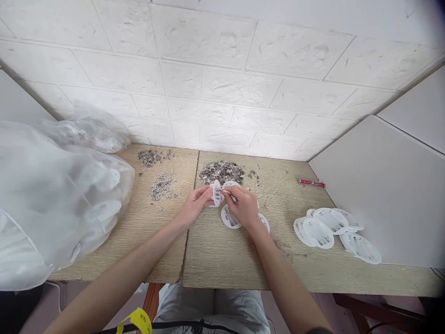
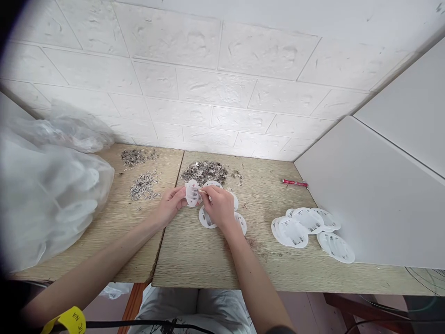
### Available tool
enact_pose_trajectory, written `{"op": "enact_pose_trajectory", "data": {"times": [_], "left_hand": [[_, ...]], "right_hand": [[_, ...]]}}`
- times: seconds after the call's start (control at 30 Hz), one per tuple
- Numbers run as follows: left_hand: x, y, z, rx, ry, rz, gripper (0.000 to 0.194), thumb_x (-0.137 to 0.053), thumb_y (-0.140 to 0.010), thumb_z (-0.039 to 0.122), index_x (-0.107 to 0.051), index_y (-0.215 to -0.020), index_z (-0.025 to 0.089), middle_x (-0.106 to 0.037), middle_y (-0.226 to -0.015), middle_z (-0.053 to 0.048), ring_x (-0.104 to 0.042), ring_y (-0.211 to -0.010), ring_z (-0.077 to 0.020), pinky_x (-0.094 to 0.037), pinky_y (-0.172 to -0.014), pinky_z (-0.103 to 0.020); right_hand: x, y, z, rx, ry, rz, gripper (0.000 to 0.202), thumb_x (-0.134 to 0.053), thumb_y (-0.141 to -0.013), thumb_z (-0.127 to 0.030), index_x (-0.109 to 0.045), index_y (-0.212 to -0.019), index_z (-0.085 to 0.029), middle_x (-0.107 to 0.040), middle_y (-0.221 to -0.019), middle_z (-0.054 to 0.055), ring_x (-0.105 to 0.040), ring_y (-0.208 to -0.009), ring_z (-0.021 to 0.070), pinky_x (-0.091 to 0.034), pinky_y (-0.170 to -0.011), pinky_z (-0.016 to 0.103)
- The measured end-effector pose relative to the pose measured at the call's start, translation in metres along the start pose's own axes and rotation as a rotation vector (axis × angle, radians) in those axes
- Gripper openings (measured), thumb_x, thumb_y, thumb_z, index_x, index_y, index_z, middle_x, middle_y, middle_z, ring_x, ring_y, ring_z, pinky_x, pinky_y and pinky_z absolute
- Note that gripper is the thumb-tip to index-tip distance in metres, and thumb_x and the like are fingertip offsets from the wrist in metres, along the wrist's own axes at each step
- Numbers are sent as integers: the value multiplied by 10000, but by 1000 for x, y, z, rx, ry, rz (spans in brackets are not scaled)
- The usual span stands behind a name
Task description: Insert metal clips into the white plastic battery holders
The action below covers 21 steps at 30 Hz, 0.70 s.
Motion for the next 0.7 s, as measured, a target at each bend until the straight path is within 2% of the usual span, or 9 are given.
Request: {"op": "enact_pose_trajectory", "data": {"times": [0.4, 0.7], "left_hand": [[1, 0, 1, -4, 16, 10, 382, -622, -817, 477, -715, -984, 147, -719, -997, -96, -671, -892, -224, -535, -818, -344], [0, 0, 0, -14, -3, -15, 397, -595, -843, 468, -693, -1038, 136, -710, -1038, -101, -669, -905, -226, -534, -827, -356]], "right_hand": [[-1, 0, 3, -15, 1, -26, 208, -518, -924, -288, -681, -825, -207, -723, -780, 31, -636, -674, 149, -417, -600, 250], [1, 0, 0, 1, 10, -3, 194, -529, -917, -256, -678, -807, -197, -719, -762, 20, -631, -654, 139, -406, -579, 243]]}}
Point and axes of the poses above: each hand's wrist, its own y-axis away from the middle knuckle, its own x-axis out of the back of the hand, z = x × y, the point moved 10 cm from there along -y, towards the middle knuckle
